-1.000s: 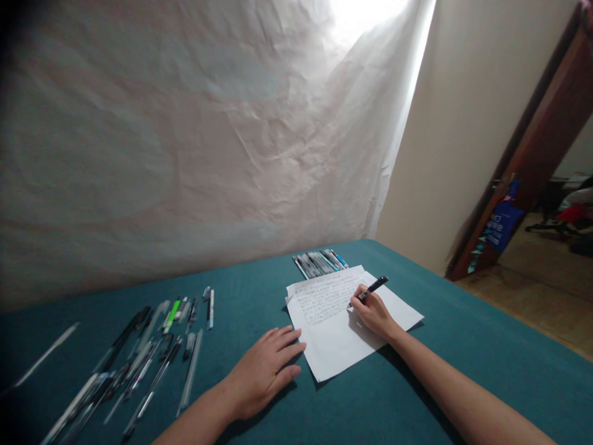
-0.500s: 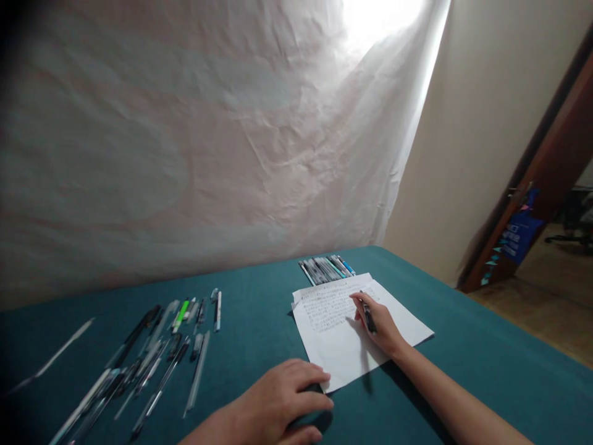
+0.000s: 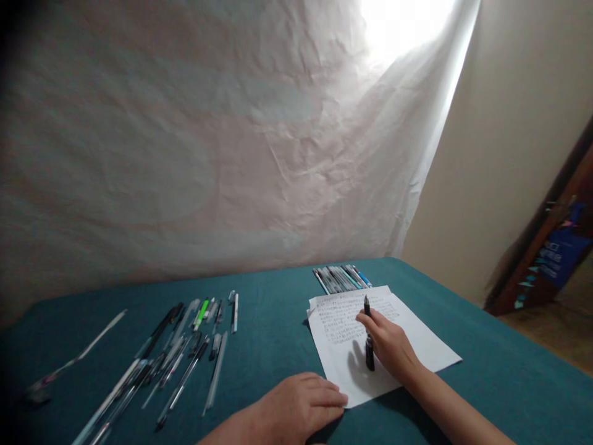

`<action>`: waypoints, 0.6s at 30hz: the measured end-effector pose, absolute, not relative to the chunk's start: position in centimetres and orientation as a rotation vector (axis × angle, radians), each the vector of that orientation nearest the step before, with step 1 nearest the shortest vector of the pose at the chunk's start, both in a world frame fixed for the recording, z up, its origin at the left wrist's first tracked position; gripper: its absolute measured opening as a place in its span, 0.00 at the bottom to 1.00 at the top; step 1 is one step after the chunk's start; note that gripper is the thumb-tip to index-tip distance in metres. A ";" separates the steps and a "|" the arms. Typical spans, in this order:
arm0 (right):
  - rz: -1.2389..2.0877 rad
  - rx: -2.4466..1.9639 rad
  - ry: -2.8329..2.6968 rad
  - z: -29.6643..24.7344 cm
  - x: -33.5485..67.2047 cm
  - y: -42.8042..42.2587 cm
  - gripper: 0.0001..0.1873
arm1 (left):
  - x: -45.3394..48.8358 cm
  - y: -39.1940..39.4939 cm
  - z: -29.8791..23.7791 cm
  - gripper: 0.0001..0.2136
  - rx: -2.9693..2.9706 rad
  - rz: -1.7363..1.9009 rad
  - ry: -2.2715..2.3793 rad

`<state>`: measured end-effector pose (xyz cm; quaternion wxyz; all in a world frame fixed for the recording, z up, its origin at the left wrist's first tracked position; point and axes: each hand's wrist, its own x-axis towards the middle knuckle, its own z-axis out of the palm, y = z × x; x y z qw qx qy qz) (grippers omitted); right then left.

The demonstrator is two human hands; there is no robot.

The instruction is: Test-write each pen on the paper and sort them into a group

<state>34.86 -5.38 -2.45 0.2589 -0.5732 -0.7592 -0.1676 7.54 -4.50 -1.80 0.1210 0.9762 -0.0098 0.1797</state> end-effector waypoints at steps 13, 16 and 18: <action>-0.863 -1.182 -2.112 -2.7 35.2 -6.1 0.11 | 7.5 -4.5 -2.6 0.16 2.834 0.620 -0.047; -0.823 -1.202 -2.118 -2.7 35.3 -6.1 0.12 | 7.5 -4.5 -2.9 0.16 2.803 0.639 -0.050; -0.760 -1.278 -2.091 -2.5 35.4 -5.8 0.12 | 7.6 -4.4 -3.2 0.16 2.780 0.644 -0.049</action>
